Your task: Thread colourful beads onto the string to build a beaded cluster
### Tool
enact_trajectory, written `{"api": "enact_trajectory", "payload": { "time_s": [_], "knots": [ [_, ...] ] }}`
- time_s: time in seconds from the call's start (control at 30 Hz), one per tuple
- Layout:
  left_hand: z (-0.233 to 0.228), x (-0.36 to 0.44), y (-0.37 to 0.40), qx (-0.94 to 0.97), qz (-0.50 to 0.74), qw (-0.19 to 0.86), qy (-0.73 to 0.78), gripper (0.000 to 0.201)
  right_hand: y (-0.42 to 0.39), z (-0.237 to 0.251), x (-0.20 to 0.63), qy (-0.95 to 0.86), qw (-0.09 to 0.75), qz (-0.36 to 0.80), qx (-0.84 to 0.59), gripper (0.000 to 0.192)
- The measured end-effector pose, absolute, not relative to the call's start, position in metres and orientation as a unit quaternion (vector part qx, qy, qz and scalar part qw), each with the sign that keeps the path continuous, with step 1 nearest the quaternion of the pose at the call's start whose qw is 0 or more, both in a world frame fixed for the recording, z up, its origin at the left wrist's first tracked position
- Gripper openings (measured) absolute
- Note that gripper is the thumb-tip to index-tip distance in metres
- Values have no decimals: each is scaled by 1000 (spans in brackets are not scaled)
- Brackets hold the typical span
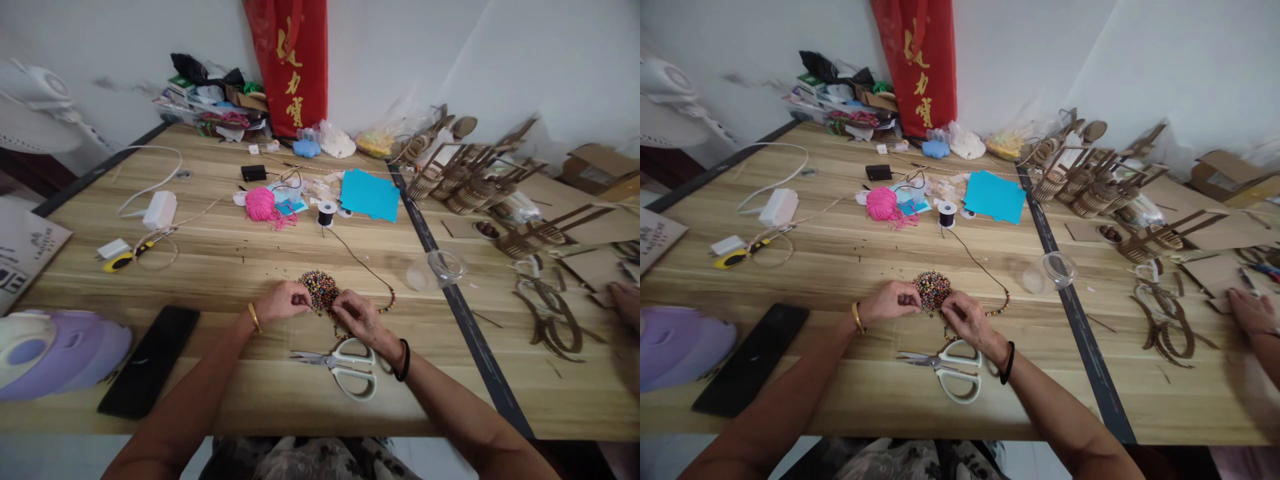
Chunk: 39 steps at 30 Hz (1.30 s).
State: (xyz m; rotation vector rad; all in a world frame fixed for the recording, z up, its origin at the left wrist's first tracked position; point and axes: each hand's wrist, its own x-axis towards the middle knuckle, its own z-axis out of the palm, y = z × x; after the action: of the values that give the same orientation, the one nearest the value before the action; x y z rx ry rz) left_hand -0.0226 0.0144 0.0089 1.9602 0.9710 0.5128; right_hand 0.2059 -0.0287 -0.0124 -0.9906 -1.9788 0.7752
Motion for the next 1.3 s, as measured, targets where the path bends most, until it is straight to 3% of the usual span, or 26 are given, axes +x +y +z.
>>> {"api": "enact_trajectory", "payload": {
  "time_s": [0.57,0.93,1.3],
  "knots": [
    [2,-2,-7,923,122,178,319,14,-28,-11,205,-780,389,302,-387,17],
    [-6,4,-9,911,159,146,353,12,-27,-9,203,-774,399,300,-390,17],
    [-8,2,-9,899,177,179,358,9,-25,-14,203,-748,411,320,-410,18]
  ]
}}
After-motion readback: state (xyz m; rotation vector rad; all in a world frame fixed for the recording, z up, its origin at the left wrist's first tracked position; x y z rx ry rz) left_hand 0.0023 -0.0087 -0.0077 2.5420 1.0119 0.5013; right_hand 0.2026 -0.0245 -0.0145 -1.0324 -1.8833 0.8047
